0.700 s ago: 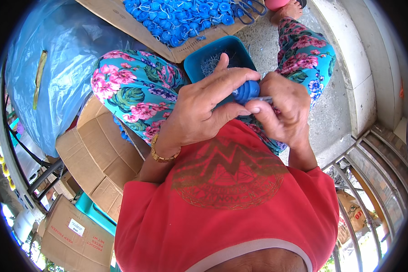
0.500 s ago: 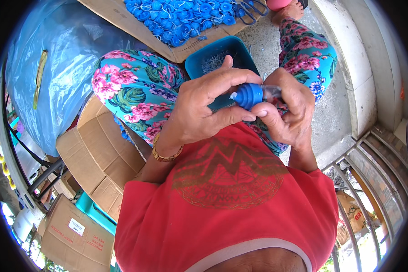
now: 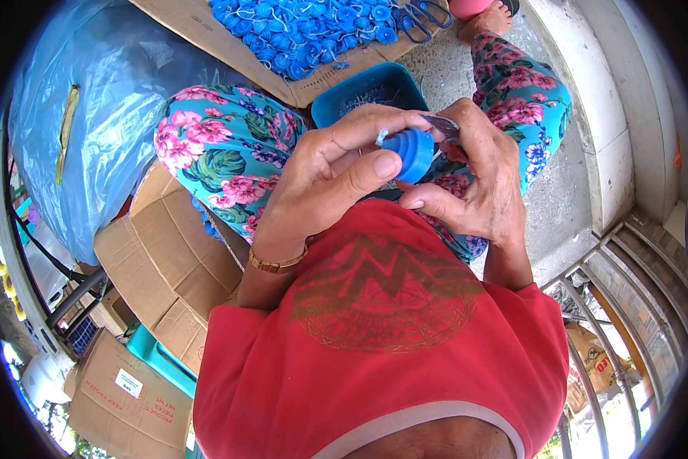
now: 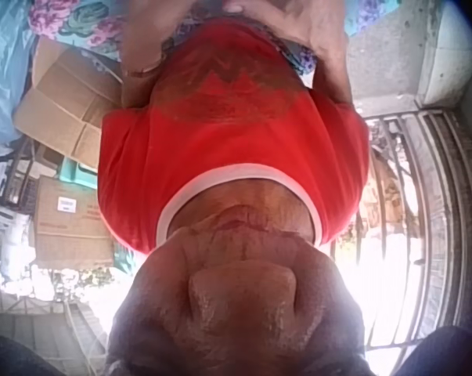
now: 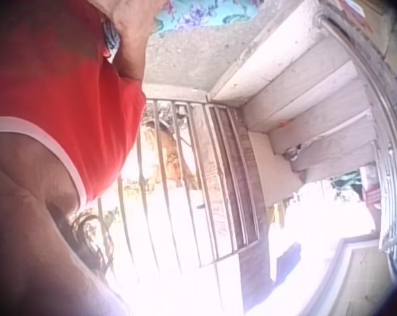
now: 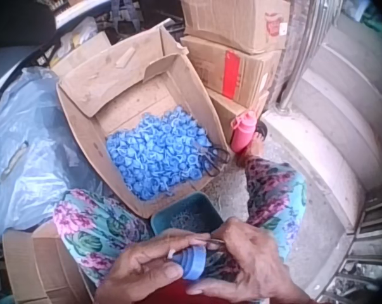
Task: The person sits on the floor and repeatedly picks up small blue candles from a cardboard box. Using a small knife, they trim the wicks of each candle and place the finished items into a blue plastic container.
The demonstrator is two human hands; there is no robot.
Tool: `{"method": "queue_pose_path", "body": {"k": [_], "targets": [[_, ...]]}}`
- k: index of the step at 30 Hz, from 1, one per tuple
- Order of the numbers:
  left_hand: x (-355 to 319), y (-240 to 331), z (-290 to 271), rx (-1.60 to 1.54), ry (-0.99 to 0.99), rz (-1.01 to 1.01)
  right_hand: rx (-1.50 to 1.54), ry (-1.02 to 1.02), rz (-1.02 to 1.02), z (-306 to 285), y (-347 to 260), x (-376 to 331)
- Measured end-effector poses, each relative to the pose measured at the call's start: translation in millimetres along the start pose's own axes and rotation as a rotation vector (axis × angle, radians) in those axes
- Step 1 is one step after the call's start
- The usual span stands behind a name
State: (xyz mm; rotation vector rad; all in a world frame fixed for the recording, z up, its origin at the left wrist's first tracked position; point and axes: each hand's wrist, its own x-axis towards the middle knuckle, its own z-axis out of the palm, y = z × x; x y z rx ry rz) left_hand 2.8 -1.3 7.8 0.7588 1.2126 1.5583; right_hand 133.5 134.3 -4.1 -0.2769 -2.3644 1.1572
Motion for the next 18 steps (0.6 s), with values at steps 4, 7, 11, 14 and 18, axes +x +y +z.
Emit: {"method": "queue_pose_path", "body": {"k": [4, 7, 11, 14, 18], "targets": [[-1, -5, -1, 0.036, -0.006, -0.007, 0.022, 0.039, -0.002, 3, -4, 3], [-1, -3, -2, 0.063, -0.025, -0.024, -0.026, 0.028, -0.023, 4, -2, 3], [-2, 2, 3, 0.089, 0.012, -0.037, -0.052, 0.032, -0.038, 4, -3, 2], [-3, 6, 4, 0.065, 0.012, -0.101, -0.077, 0.060, -0.074, 4, -2, 2], [-5, 6, 2, 0.125, 0.031, -0.171, -0.154, 0.099, -0.121, 7, 1, -2]]}}
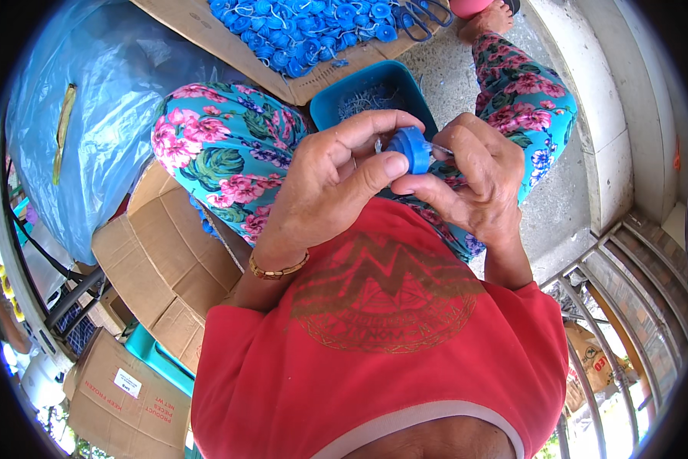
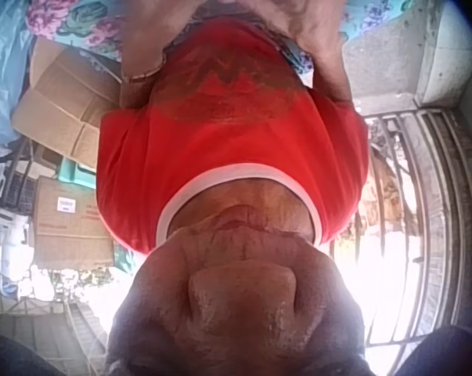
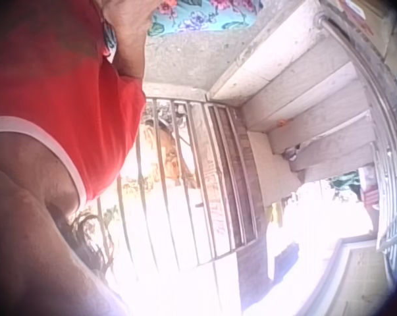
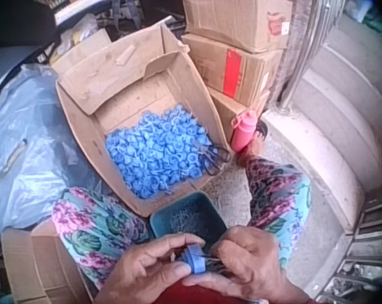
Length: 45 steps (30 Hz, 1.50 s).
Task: The person sits on the floor and repeatedly picks up small blue candles from a cardboard box. Using a small knife, they trim the wicks of each candle and place the finished items into a blue plastic container.
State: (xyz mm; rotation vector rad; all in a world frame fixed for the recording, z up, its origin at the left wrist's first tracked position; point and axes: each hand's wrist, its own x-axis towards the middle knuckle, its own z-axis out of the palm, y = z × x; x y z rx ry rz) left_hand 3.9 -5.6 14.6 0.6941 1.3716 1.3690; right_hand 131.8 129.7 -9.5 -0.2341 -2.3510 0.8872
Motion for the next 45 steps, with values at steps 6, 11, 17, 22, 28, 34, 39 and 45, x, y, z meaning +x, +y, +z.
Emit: {"method": "queue_pose_path", "body": {"k": [6, 11, 17, 22, 28, 34, 39, 45], "targets": [[2, -1, 1, -0.039, 0.046, -0.043, -0.075, 0.044, -0.113, 4, 5, -1], [6, 0, -6, 0.032, -0.008, -0.053, -0.034, 0.000, -0.053, 6, 7, 0], [8, -9, -6, -0.085, -0.041, -0.002, 0.088, -0.069, 0.032, 6, 7, 6], [6, -7, -5, -0.185, -0.050, -0.031, 0.074, -0.082, 0.030, 9, 7, 6], [7, -2, -8, -0.095, -0.055, -0.052, 0.022, -0.054, 0.038, 11, 5, 7], [8, -9, -6, 0.072, -0.073, 0.022, 0.094, -0.073, 0.009, 14, 4, 4], [7, -12, 8, -0.033, -0.009, 0.146, -0.024, -0.001, -0.039, 16, 2, 4], [3, -26, 11, -0.061, 0.046, 0.150, -0.143, 0.069, -0.061, 24, 1, -2]]}}
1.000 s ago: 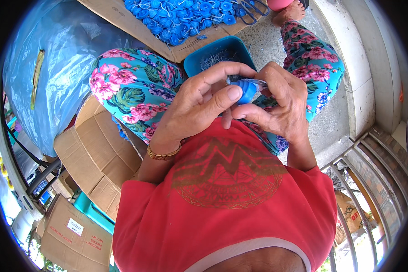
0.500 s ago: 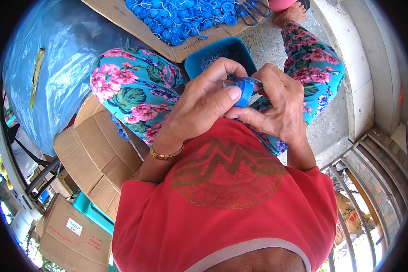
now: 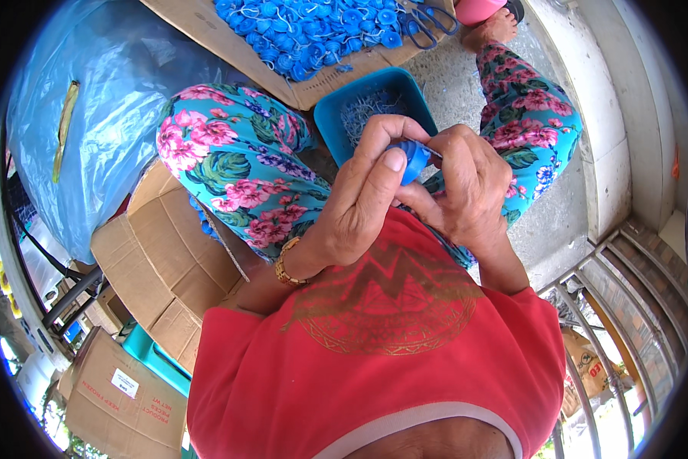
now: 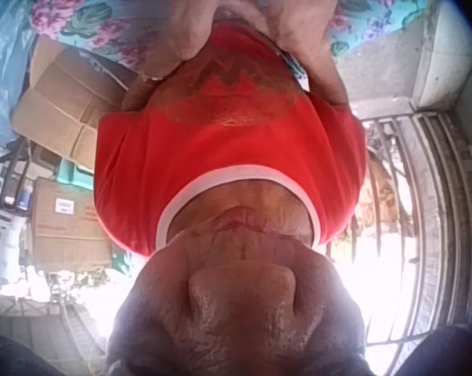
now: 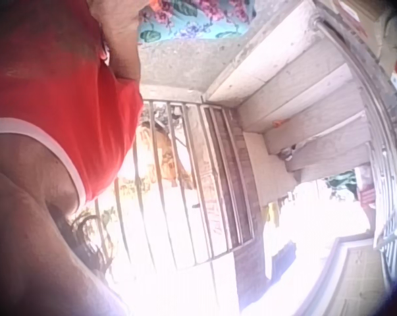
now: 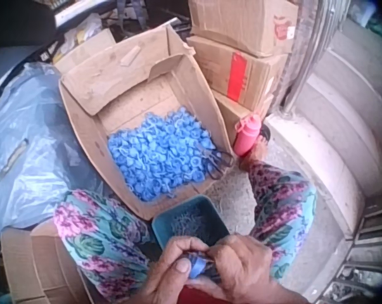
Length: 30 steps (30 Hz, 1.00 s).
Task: The person sits on the floor and repeatedly picks up small blue candles from a cardboard box. Using a small knife, they trim the wicks of each candle and place the finished items into a blue plastic container.
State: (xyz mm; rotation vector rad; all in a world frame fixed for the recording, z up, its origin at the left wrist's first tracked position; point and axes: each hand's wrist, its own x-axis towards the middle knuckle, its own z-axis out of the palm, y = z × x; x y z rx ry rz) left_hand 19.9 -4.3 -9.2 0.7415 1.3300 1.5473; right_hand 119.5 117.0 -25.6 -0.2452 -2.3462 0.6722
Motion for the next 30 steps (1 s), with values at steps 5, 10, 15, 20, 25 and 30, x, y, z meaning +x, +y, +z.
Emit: {"method": "queue_pose_path", "body": {"k": [5, 10, 15, 20, 25, 30], "targets": [[-2, -4, 5, -0.009, 0.061, -0.038, -0.042, 0.012, -0.018, 4, 1, -3], [3, -7, -7, 0.013, -0.002, -0.058, 0.061, -0.148, 0.040, -6, 2, 3], [6, -8, -8, 0.040, 0.052, -0.047, 0.224, -0.168, 0.073, -11, -4, 10], [9, -4, 1, 0.097, 0.117, 0.214, 0.313, -0.206, 0.192, -15, -6, 16], [13, -11, 3, 0.075, 0.125, 0.323, 0.264, -0.257, 0.177, -17, -6, 15], [14, -13, 5, 0.030, 0.161, 0.305, 0.203, -0.197, 0.075, -16, -7, 15]]}}
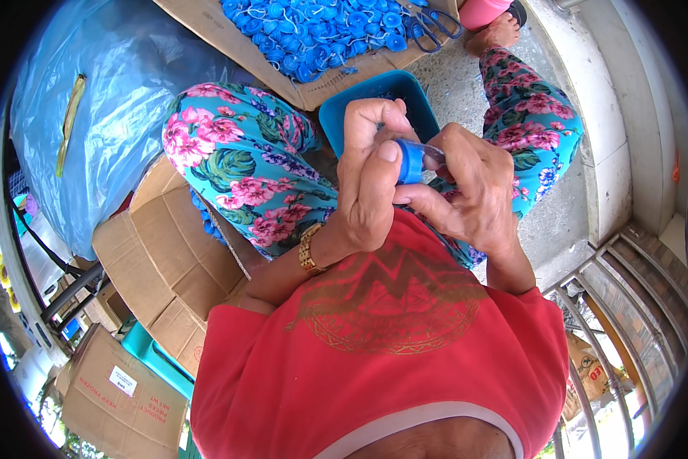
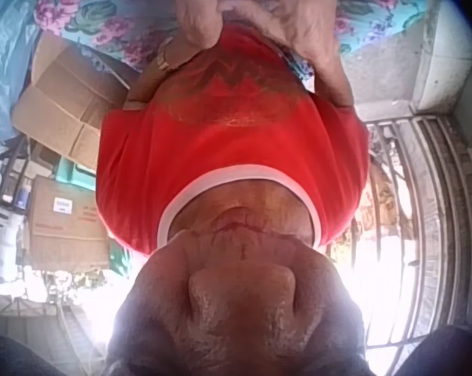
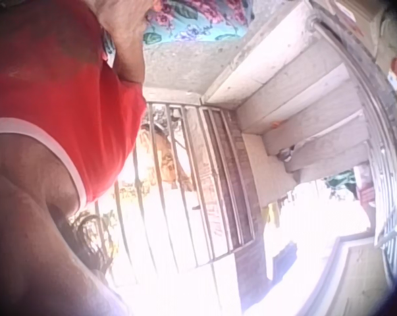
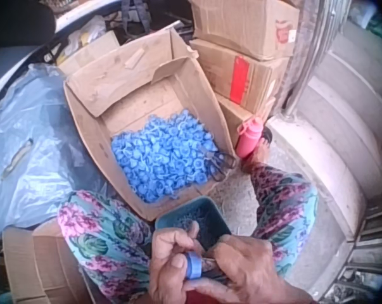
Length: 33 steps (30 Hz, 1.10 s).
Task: The person sits on the floor and repeatedly picks up small blue candles from a cardboard box. Using a small knife, they trim the wicks of each candle and place the finished items into a blue plastic container.
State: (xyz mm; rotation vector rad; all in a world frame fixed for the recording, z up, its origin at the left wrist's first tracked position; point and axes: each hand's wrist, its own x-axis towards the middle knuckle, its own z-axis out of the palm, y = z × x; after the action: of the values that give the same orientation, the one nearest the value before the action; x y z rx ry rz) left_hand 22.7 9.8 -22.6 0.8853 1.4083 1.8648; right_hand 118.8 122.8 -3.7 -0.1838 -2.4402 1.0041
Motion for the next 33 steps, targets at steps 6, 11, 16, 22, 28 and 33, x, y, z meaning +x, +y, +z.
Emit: {"method": "queue_pose_path", "body": {"k": [6, 11, 16, 22, 28, 33], "targets": [[-5, -5, 7, -0.061, 0.197, -0.132, -0.112, 0.059, -0.152, 11, 4, -2], [-3, 3, 0, -0.225, -0.012, -0.394, -0.009, 0.032, 0.011, 7, 9, 0], [1, 10, -2, -0.114, -0.035, -0.393, 0.011, 0.022, 0.061, 4, 12, 4], [1, 11, 0, -0.222, 0.117, -0.477, -0.098, 0.015, 0.054, 9, 10, 3], [0, 15, -4, -0.095, 0.062, -0.514, -0.157, 0.047, 0.004, 10, 12, 0], [-3, 26, 8, -0.203, 0.203, -0.691, -0.217, 0.112, -0.127, 11, 9, -2]]}}
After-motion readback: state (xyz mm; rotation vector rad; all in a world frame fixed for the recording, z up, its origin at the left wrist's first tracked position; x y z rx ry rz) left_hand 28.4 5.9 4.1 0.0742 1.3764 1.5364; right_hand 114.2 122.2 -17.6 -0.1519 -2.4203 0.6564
